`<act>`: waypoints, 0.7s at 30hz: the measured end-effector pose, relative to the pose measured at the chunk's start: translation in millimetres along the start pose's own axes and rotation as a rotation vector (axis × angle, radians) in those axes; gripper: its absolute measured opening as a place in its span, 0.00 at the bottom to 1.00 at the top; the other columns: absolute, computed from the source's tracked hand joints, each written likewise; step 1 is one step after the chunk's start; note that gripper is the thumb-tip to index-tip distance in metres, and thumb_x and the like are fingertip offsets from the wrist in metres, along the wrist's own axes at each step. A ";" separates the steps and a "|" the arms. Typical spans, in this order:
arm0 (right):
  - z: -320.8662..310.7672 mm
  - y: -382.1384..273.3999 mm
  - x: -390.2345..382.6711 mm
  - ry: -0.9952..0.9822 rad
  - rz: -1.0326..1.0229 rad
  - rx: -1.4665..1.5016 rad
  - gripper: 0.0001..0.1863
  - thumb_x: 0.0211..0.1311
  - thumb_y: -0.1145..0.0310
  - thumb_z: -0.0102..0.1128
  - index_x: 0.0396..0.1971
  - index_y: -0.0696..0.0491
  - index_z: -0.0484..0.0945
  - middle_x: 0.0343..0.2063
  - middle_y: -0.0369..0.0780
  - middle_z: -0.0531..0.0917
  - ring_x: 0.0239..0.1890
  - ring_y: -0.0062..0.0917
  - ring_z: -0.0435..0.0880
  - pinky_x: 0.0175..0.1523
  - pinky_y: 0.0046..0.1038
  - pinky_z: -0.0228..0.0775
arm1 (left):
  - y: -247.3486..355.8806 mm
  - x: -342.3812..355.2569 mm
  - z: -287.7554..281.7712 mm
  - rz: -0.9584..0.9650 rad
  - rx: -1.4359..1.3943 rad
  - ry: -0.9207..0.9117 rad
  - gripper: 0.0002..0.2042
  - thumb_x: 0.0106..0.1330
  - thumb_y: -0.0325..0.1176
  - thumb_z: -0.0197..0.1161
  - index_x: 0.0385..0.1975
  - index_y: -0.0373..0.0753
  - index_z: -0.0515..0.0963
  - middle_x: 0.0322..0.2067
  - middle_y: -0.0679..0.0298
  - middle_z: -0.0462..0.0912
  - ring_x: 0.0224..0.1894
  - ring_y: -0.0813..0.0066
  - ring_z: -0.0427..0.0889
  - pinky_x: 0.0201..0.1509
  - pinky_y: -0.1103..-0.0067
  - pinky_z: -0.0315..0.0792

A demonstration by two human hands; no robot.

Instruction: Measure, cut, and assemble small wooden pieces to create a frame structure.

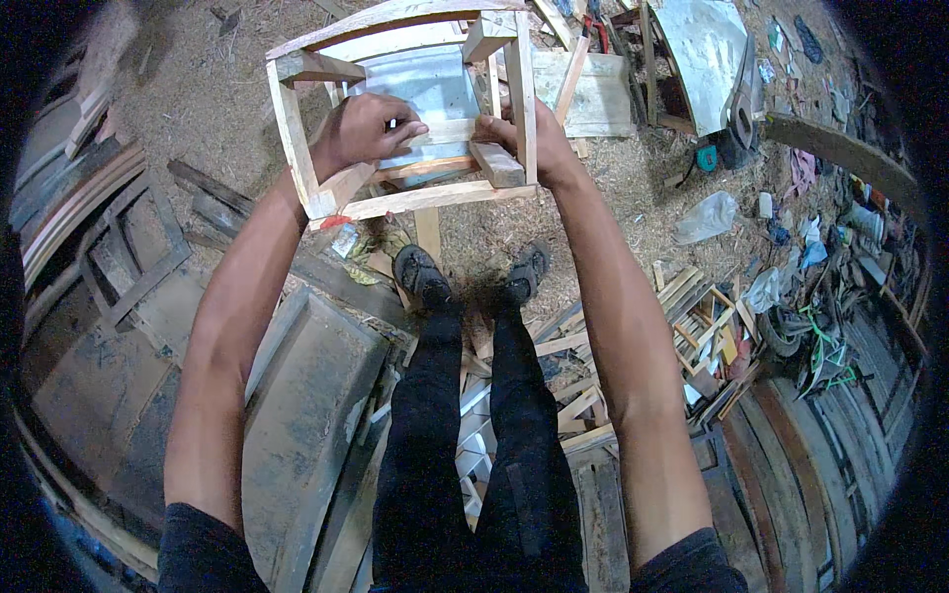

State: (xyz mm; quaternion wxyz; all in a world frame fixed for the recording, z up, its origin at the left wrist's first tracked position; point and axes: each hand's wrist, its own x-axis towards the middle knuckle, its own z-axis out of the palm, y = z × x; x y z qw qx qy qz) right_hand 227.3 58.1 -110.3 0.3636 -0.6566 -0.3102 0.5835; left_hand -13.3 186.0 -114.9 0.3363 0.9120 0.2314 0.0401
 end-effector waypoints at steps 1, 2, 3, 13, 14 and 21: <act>0.9 -2.5 -0.6 -0.003 -0.007 -0.031 0.18 0.61 0.70 0.70 0.44 0.63 0.73 0.35 0.45 0.85 0.39 0.28 0.87 0.44 0.29 0.82 | -1.3 -0.3 0.0 0.011 -0.006 0.011 0.16 0.65 0.47 0.64 0.30 0.39 0.86 0.27 0.57 0.86 0.32 0.57 0.86 0.37 0.66 0.79; 2.3 -5.2 -0.8 -0.005 -0.009 -0.029 0.18 0.61 0.70 0.70 0.44 0.63 0.73 0.35 0.45 0.85 0.39 0.28 0.87 0.44 0.29 0.82 | -2.5 -0.6 -0.3 0.010 -0.004 0.011 0.16 0.65 0.47 0.64 0.30 0.39 0.86 0.27 0.57 0.86 0.32 0.57 0.86 0.37 0.66 0.79; 2.8 -6.4 -1.5 -0.010 -0.006 -0.011 0.17 0.62 0.71 0.69 0.44 0.63 0.73 0.35 0.45 0.85 0.39 0.28 0.87 0.43 0.29 0.82 | -2.9 -0.4 0.8 -0.004 0.000 0.011 0.16 0.65 0.47 0.64 0.29 0.39 0.86 0.26 0.56 0.86 0.31 0.56 0.85 0.37 0.65 0.79; 6.7 -18.1 -9.9 0.004 0.013 -0.008 0.15 0.64 0.72 0.66 0.46 0.62 0.74 0.35 0.44 0.85 0.38 0.28 0.87 0.43 0.29 0.82 | 7.7 -0.1 -2.6 -0.163 0.173 -0.163 0.24 0.73 0.51 0.51 0.27 0.37 0.83 0.23 0.46 0.81 0.27 0.46 0.82 0.36 0.60 0.77; 5.2 -17.3 -8.7 0.004 0.011 -0.011 0.15 0.64 0.72 0.66 0.46 0.62 0.74 0.35 0.44 0.85 0.38 0.28 0.87 0.43 0.29 0.82 | 6.8 1.0 -2.7 -0.163 0.173 -0.159 0.24 0.73 0.51 0.51 0.27 0.37 0.83 0.23 0.46 0.81 0.27 0.46 0.82 0.36 0.60 0.77; 7.1 -14.6 -9.9 0.040 -0.014 -0.067 0.19 0.64 0.70 0.67 0.49 0.62 0.72 0.37 0.43 0.84 0.39 0.27 0.85 0.45 0.29 0.80 | 5.7 0.9 0.3 -0.123 0.199 -0.109 0.28 0.75 0.51 0.47 0.20 0.35 0.81 0.19 0.46 0.79 0.24 0.45 0.81 0.34 0.59 0.77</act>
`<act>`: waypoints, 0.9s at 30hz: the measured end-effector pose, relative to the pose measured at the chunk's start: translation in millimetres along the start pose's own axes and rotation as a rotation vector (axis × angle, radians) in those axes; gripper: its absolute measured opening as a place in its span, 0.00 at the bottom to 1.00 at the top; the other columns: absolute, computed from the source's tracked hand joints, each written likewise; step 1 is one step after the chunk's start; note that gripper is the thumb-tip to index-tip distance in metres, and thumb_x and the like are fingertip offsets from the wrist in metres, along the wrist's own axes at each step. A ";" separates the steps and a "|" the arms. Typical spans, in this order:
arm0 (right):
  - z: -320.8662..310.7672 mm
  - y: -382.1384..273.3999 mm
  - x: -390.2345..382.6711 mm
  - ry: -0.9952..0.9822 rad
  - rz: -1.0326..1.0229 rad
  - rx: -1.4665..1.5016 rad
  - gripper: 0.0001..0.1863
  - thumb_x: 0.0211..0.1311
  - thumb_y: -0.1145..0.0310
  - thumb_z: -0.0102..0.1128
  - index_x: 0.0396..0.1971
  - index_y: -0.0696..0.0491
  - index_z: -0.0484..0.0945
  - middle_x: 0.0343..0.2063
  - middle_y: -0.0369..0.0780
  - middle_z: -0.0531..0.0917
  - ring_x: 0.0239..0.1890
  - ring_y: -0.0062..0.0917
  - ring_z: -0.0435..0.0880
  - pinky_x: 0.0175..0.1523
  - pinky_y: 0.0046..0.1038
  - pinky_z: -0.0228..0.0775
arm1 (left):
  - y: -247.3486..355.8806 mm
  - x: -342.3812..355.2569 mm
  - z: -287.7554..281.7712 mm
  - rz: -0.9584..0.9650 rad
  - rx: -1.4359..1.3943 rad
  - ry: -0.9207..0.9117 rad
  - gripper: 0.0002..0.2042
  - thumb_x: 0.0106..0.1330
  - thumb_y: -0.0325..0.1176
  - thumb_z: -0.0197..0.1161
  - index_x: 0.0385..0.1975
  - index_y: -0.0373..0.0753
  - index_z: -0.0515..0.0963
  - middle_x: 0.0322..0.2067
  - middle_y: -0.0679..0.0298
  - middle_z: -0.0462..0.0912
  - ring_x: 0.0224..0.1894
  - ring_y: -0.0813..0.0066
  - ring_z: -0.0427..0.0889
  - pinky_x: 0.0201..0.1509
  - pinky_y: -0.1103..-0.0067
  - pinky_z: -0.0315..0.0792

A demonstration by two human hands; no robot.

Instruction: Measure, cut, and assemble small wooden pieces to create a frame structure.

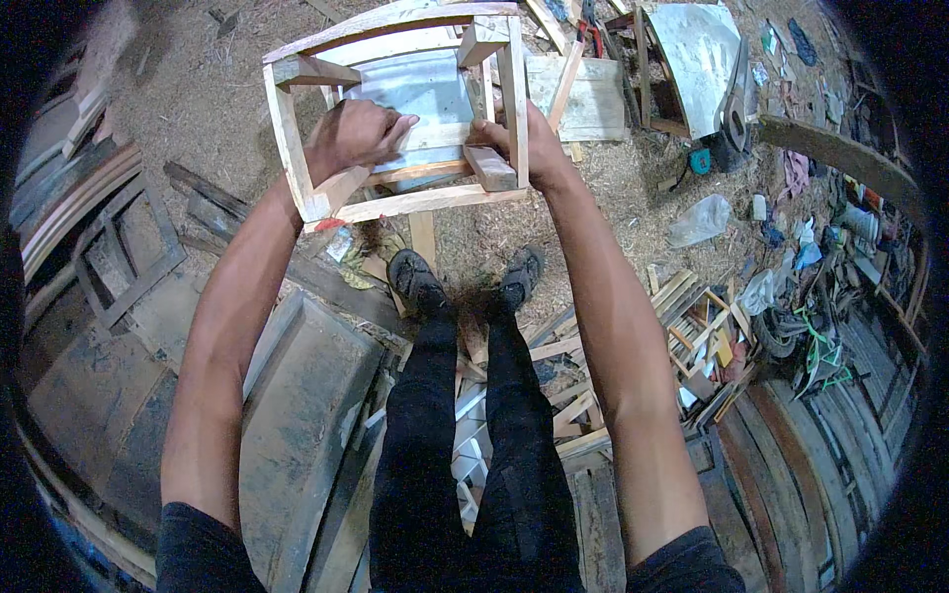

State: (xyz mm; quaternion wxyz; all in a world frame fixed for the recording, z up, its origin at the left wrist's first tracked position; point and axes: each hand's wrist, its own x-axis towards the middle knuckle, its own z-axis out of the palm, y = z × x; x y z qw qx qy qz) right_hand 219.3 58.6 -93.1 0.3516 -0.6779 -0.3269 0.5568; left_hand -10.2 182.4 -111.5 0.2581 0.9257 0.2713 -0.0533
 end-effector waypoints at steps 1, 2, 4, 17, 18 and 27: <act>0.4 1.5 0.2 -0.001 -0.007 0.023 0.19 0.64 0.70 0.67 0.49 0.62 0.72 0.38 0.43 0.84 0.40 0.27 0.85 0.45 0.29 0.81 | -1.1 0.0 1.6 -0.012 0.034 -0.003 0.28 0.75 0.50 0.47 0.20 0.35 0.80 0.18 0.46 0.79 0.24 0.45 0.81 0.34 0.59 0.76; 1.1 3.0 0.0 -0.001 -0.007 0.022 0.19 0.64 0.70 0.67 0.49 0.62 0.72 0.38 0.43 0.84 0.40 0.27 0.85 0.45 0.29 0.81 | -2.1 -0.7 3.2 -0.012 0.033 -0.003 0.28 0.75 0.50 0.47 0.20 0.35 0.80 0.18 0.46 0.79 0.24 0.45 0.81 0.34 0.59 0.76; 1.5 5.8 0.5 0.015 -0.016 0.035 0.19 0.64 0.70 0.66 0.50 0.62 0.72 0.39 0.44 0.83 0.40 0.27 0.85 0.44 0.30 0.81 | -1.8 -1.4 4.4 -0.013 0.016 0.011 0.28 0.75 0.49 0.47 0.19 0.34 0.80 0.18 0.46 0.78 0.23 0.45 0.80 0.34 0.59 0.76; 9.7 5.1 3.7 -0.023 -0.035 0.098 0.17 0.63 0.67 0.69 0.42 0.64 0.76 0.32 0.43 0.85 0.35 0.26 0.86 0.39 0.26 0.81 | -26.5 -18.1 1.8 0.284 -0.040 0.386 0.19 0.72 0.41 0.53 0.27 0.36 0.85 0.27 0.51 0.85 0.33 0.53 0.84 0.42 0.61 0.79; 4.2 13.0 5.3 -0.013 -0.062 0.099 0.17 0.63 0.66 0.70 0.41 0.63 0.76 0.32 0.43 0.84 0.35 0.25 0.86 0.37 0.25 0.80 | -23.5 -18.7 -0.7 0.259 0.102 0.322 0.13 0.71 0.36 0.55 0.32 0.36 0.85 0.31 0.54 0.85 0.39 0.56 0.84 0.47 0.64 0.77; -2.5 25.8 6.6 0.051 -0.052 0.042 0.18 0.57 0.62 0.76 0.31 0.58 0.75 0.26 0.34 0.79 0.28 0.16 0.80 0.30 0.22 0.73 | -9.9 -88.7 28.2 -0.774 -1.251 0.856 0.16 0.75 0.41 0.50 0.46 0.35 0.78 0.41 0.57 0.82 0.42 0.68 0.82 0.47 0.72 0.76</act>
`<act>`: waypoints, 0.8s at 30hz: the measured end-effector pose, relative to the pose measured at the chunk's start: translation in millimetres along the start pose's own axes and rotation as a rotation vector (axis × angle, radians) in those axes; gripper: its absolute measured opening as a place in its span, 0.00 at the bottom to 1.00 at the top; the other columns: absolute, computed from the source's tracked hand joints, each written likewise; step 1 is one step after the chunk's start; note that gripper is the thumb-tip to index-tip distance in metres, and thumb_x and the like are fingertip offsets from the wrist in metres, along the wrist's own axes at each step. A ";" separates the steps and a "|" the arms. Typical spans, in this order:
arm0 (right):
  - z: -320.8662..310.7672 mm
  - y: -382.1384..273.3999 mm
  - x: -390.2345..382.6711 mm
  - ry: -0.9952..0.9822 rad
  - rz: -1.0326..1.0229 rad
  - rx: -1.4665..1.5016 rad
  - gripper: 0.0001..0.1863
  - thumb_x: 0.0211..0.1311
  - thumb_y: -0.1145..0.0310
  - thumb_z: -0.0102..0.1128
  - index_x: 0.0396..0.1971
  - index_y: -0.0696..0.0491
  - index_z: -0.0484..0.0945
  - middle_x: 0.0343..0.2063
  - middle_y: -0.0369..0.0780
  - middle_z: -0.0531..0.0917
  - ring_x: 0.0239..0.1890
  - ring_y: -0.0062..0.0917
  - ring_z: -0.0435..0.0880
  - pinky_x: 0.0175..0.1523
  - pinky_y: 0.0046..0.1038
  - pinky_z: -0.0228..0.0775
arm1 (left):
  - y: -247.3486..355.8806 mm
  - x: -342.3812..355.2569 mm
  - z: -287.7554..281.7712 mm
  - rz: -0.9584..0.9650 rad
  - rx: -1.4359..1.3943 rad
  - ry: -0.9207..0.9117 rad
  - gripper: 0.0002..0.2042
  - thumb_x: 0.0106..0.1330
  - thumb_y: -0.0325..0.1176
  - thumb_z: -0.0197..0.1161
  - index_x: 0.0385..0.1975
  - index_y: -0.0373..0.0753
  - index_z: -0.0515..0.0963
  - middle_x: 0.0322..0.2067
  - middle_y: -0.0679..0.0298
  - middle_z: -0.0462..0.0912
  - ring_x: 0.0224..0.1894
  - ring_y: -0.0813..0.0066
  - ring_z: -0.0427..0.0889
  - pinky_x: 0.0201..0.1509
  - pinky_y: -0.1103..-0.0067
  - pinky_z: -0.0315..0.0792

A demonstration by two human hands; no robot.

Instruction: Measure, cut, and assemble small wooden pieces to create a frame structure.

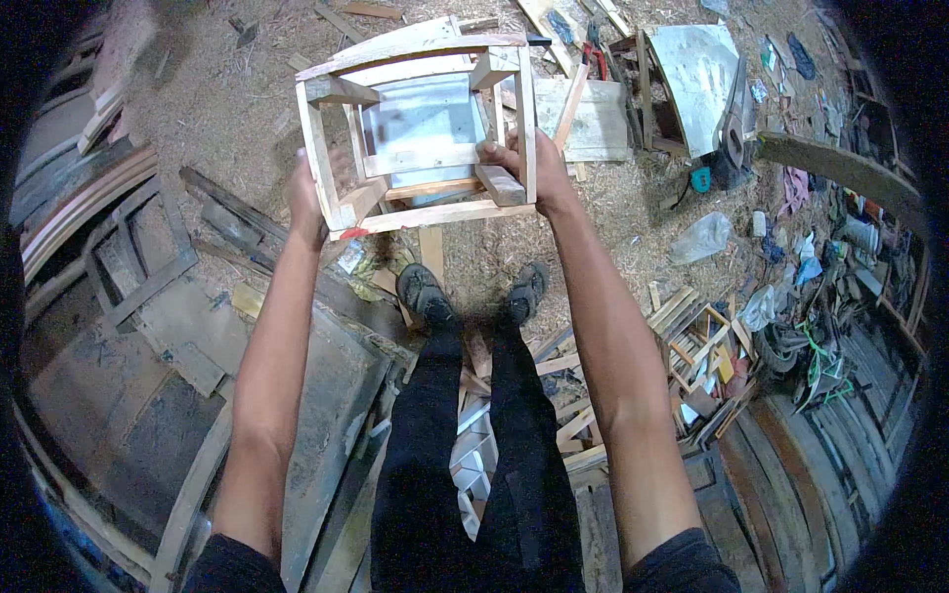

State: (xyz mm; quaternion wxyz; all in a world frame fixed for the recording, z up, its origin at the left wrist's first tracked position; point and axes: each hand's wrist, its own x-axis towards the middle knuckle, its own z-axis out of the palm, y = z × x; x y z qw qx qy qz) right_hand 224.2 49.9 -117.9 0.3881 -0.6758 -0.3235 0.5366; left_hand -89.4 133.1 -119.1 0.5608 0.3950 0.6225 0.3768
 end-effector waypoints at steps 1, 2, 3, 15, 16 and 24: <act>1.6 -8.6 -4.3 -0.016 0.004 -0.004 0.18 0.57 0.62 0.76 0.31 0.58 0.75 0.26 0.35 0.80 0.28 0.17 0.80 0.30 0.22 0.73 | 3.5 -7.0 5.5 -0.374 -0.341 -0.079 0.19 0.77 0.46 0.47 0.46 0.35 0.77 0.40 0.59 0.82 0.40 0.71 0.81 0.44 0.76 0.75; 3.4 -13.6 -6.8 -0.031 0.008 -0.010 0.18 0.57 0.63 0.76 0.31 0.58 0.75 0.26 0.36 0.81 0.28 0.17 0.81 0.31 0.22 0.74 | 5.2 -11.4 14.5 -0.375 -0.338 -0.077 0.19 0.77 0.46 0.47 0.46 0.35 0.77 0.40 0.59 0.82 0.40 0.71 0.81 0.44 0.76 0.75; 3.1 -10.2 -7.0 0.016 0.040 0.055 0.17 0.57 0.64 0.75 0.32 0.59 0.76 0.28 0.39 0.84 0.28 0.19 0.83 0.32 0.23 0.76 | 2.4 -15.9 25.5 -0.318 -0.297 -0.174 0.21 0.77 0.48 0.45 0.47 0.36 0.76 0.39 0.60 0.81 0.39 0.72 0.80 0.44 0.75 0.75; 2.4 8.2 1.0 -0.133 0.143 0.376 0.16 0.61 0.72 0.70 0.43 0.59 0.72 0.35 0.42 0.85 0.38 0.26 0.87 0.40 0.27 0.82 | -22.3 3.7 61.6 -0.296 -0.501 -0.051 0.27 0.78 0.56 0.41 0.45 0.36 0.77 0.34 0.60 0.79 0.33 0.68 0.81 0.39 0.72 0.78; 5.5 4.1 -1.4 -0.103 0.141 0.342 0.16 0.61 0.72 0.70 0.43 0.59 0.72 0.34 0.41 0.84 0.37 0.26 0.87 0.40 0.26 0.81 | -21.5 4.7 59.5 -0.298 -0.497 -0.048 0.27 0.78 0.56 0.41 0.45 0.36 0.77 0.34 0.60 0.79 0.33 0.68 0.81 0.39 0.72 0.78; -5.6 11.7 6.7 -0.155 0.259 0.306 0.15 0.67 0.56 0.66 0.34 0.52 0.76 0.22 0.29 0.76 0.21 0.11 0.71 0.24 0.17 0.62 | 22.1 -15.3 72.8 -0.414 -0.314 0.066 0.27 0.78 0.54 0.43 0.48 0.33 0.79 0.36 0.55 0.83 0.34 0.65 0.85 0.39 0.70 0.79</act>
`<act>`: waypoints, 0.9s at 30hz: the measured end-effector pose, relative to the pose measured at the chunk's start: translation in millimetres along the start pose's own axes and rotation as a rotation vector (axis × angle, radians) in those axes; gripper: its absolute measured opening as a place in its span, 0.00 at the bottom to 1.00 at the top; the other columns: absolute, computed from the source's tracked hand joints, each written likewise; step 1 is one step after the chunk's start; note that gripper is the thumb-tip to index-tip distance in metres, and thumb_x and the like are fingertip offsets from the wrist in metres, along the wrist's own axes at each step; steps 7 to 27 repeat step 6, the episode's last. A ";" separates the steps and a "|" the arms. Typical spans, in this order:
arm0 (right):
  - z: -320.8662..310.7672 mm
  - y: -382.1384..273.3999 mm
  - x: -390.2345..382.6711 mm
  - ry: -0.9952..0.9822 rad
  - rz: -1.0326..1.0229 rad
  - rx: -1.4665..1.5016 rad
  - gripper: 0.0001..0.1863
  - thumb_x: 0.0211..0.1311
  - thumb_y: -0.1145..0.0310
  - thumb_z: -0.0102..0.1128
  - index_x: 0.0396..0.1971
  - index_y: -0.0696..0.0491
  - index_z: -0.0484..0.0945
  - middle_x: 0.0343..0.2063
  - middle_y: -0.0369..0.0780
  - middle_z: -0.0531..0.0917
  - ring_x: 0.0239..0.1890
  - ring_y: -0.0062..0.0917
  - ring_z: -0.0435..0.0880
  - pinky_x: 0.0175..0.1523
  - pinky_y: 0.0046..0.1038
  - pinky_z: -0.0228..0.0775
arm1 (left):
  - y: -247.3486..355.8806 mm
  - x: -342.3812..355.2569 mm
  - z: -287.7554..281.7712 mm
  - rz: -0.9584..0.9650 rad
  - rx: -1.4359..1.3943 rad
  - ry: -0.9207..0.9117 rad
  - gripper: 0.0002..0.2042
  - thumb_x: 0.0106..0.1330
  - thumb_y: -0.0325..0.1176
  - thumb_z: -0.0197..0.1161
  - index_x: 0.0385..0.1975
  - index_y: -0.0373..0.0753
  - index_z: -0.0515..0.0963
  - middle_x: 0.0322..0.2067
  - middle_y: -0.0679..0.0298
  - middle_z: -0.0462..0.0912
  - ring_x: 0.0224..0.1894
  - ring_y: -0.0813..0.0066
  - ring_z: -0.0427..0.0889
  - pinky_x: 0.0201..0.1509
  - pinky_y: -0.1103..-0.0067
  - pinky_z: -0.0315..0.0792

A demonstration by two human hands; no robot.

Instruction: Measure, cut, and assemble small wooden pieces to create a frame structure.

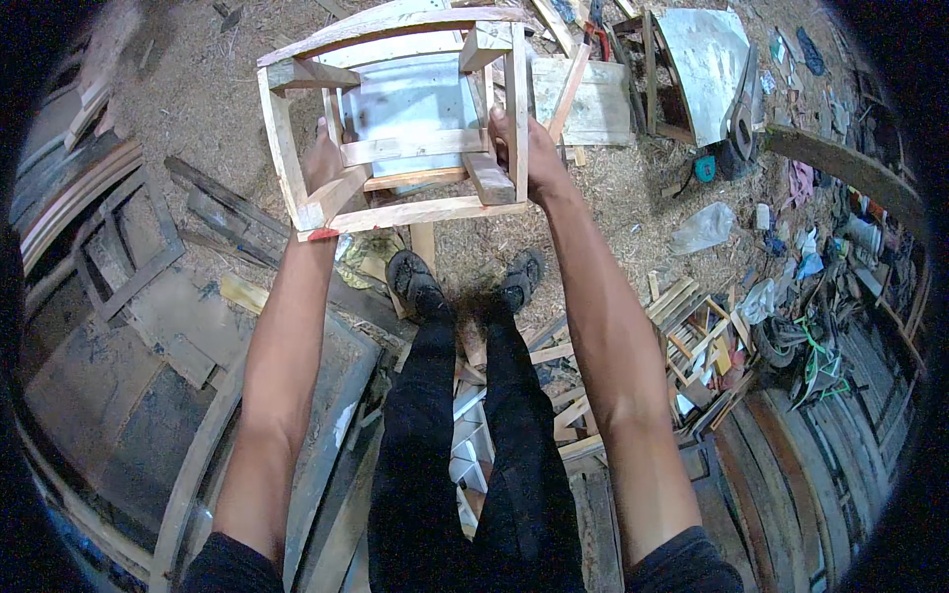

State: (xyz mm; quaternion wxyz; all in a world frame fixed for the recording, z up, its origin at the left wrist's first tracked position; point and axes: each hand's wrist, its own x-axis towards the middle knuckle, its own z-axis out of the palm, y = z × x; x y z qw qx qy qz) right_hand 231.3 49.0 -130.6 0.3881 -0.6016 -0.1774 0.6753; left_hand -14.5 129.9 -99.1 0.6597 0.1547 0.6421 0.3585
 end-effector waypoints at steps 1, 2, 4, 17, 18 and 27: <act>-0.6 8.4 4.2 0.033 -0.032 0.023 0.16 0.67 0.53 0.65 0.34 0.51 0.76 0.20 0.27 0.73 0.19 0.10 0.68 0.23 0.17 0.58 | -0.6 0.5 -0.2 -0.007 0.011 -0.025 0.27 0.78 0.54 0.44 0.48 0.33 0.79 0.36 0.55 0.83 0.34 0.65 0.85 0.39 0.70 0.79; -3.8 14.9 7.3 0.067 -0.065 0.044 0.18 0.67 0.49 0.63 0.33 0.50 0.76 0.18 0.25 0.70 0.18 0.09 0.64 0.21 0.17 0.53 | -3.9 7.0 -1.7 -0.009 0.007 -0.028 0.27 0.78 0.54 0.44 0.48 0.33 0.79 0.36 0.55 0.83 0.34 0.65 0.85 0.39 0.70 0.79; 7.9 14.7 7.3 0.064 -0.071 0.034 0.19 0.66 0.49 0.65 0.33 0.50 0.76 0.19 0.26 0.71 0.18 0.10 0.65 0.21 0.17 0.54 | -10.0 26.0 -20.9 0.076 0.174 0.051 0.27 0.78 0.54 0.45 0.50 0.33 0.78 0.36 0.56 0.83 0.34 0.66 0.85 0.40 0.69 0.79; 10.9 9.6 2.7 0.088 -0.067 0.008 0.20 0.65 0.48 0.65 0.33 0.51 0.77 0.18 0.26 0.70 0.18 0.12 0.65 0.21 0.18 0.54 | -19.8 27.6 -28.1 0.114 0.085 -0.054 0.29 0.77 0.56 0.44 0.50 0.33 0.78 0.38 0.58 0.83 0.35 0.69 0.84 0.40 0.71 0.79; 10.9 9.6 2.7 0.088 -0.067 0.008 0.20 0.65 0.48 0.65 0.33 0.51 0.77 0.18 0.26 0.70 0.18 0.12 0.65 0.21 0.18 0.54 | -19.8 27.6 -28.1 0.114 0.085 -0.054 0.29 0.77 0.56 0.44 0.50 0.33 0.78 0.38 0.58 0.83 0.35 0.69 0.84 0.40 0.71 0.79; 10.9 9.6 2.7 0.088 -0.067 0.008 0.20 0.65 0.48 0.65 0.33 0.51 0.77 0.18 0.26 0.70 0.18 0.12 0.65 0.21 0.18 0.54 | -19.8 27.6 -28.1 0.114 0.085 -0.054 0.29 0.77 0.56 0.44 0.50 0.33 0.78 0.38 0.58 0.83 0.35 0.69 0.84 0.40 0.71 0.79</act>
